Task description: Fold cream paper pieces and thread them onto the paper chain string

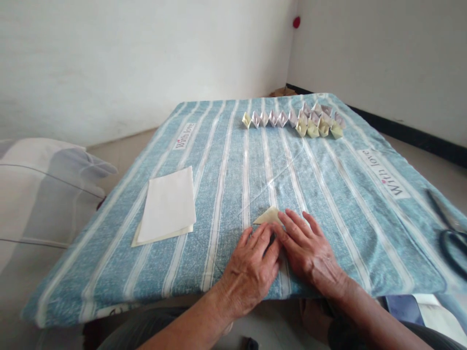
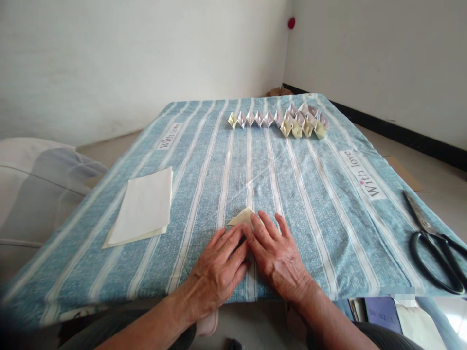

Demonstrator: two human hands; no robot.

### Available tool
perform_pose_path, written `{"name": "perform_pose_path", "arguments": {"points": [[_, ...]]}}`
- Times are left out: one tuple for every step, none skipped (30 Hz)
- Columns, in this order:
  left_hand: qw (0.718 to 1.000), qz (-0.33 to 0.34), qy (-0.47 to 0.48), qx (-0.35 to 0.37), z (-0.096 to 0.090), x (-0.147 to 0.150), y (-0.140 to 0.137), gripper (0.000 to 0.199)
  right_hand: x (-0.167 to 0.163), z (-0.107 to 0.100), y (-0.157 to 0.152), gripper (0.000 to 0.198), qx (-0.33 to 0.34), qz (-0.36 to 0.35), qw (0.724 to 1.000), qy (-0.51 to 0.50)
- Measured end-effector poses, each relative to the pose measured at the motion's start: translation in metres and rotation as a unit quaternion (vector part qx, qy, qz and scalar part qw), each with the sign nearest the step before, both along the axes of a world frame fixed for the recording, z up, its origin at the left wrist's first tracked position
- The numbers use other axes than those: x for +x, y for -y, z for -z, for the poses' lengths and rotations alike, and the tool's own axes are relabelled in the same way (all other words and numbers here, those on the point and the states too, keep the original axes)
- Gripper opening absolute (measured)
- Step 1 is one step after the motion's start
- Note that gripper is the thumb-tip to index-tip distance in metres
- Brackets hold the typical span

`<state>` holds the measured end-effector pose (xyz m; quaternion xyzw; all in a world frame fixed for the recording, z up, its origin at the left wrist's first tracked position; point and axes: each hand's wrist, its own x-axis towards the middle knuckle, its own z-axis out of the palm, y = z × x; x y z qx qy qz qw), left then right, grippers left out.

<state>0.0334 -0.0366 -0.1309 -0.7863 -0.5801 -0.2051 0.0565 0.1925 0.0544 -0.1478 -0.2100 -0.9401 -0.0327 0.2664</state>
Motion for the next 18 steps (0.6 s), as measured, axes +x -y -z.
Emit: {"name": "perform_pose_path", "arguments": {"points": [[1.000,0.000,0.004,0.001,0.000,0.000,0.000,0.034,0.000,0.000,0.000,0.041,-0.005,-0.013,1.000,0.000],[1.000,0.000,0.007,0.000,0.000,0.000,0.000,0.032,-0.001,-0.001,0.000,0.042,-0.012,-0.020,1.000,0.002],[1.000,0.000,0.010,-0.001,0.000,0.000,-0.001,0.031,-0.002,-0.001,0.000,0.043,-0.021,-0.024,0.999,0.004],[1.000,0.001,0.012,-0.004,-0.001,0.000,-0.001,0.031,-0.002,-0.001,-0.001,0.043,-0.030,-0.027,0.999,0.006],[1.000,0.001,0.012,-0.006,-0.001,0.000,-0.001,0.032,-0.003,-0.001,-0.001,0.042,-0.038,-0.027,0.999,0.009],[1.000,0.000,0.012,-0.008,-0.001,0.000,0.000,0.033,-0.004,-0.002,-0.002,0.042,-0.044,-0.027,0.999,0.011],[1.000,-0.002,0.011,-0.008,-0.001,0.000,0.000,0.035,-0.004,-0.002,-0.002,0.041,-0.048,-0.025,0.998,0.013],[1.000,-0.005,0.010,-0.007,-0.001,0.000,0.001,0.036,-0.005,-0.002,-0.002,0.040,-0.049,-0.023,0.998,0.013],[1.000,-0.008,0.009,-0.007,-0.001,-0.001,0.002,0.035,-0.005,-0.002,-0.002,0.039,-0.050,-0.022,0.998,0.012],[1.000,-0.012,0.008,-0.007,-0.001,-0.001,0.003,0.034,-0.005,-0.002,-0.002,0.039,-0.051,-0.020,0.998,0.011],[1.000,-0.015,0.007,-0.007,-0.001,-0.002,0.005,0.033,-0.005,-0.002,-0.002,0.039,-0.052,-0.019,0.998,0.010],[1.000,-0.018,0.005,-0.007,-0.001,-0.002,0.006,0.033,-0.005,-0.002,-0.003,0.039,-0.053,-0.019,0.998,0.011],[1.000,-0.020,0.004,-0.007,-0.001,-0.003,0.007,0.032,-0.005,-0.002,-0.003,0.039,-0.054,-0.019,0.998,0.012],[1.000,-0.021,0.003,-0.006,-0.001,-0.003,0.008,0.032,-0.005,-0.002,-0.003,0.039,-0.055,-0.020,0.998,0.013],[1.000,-0.022,0.002,-0.004,0.000,-0.004,0.009,0.032,-0.004,-0.002,-0.003,0.039,-0.055,-0.022,0.998,0.014],[1.000,-0.023,0.001,-0.003,0.000,-0.005,0.010,0.032,-0.004,-0.002,-0.003,0.038,-0.054,-0.024,0.998,0.013],[1.000,-0.025,0.000,-0.003,0.000,-0.005,0.010,0.032,-0.004,-0.002,-0.003,0.038,-0.053,-0.025,0.998,0.012],[1.000,-0.027,-0.001,-0.005,0.001,-0.006,0.011,0.032,-0.004,-0.002,-0.003,0.037,-0.052,-0.025,0.998,0.011]]}}
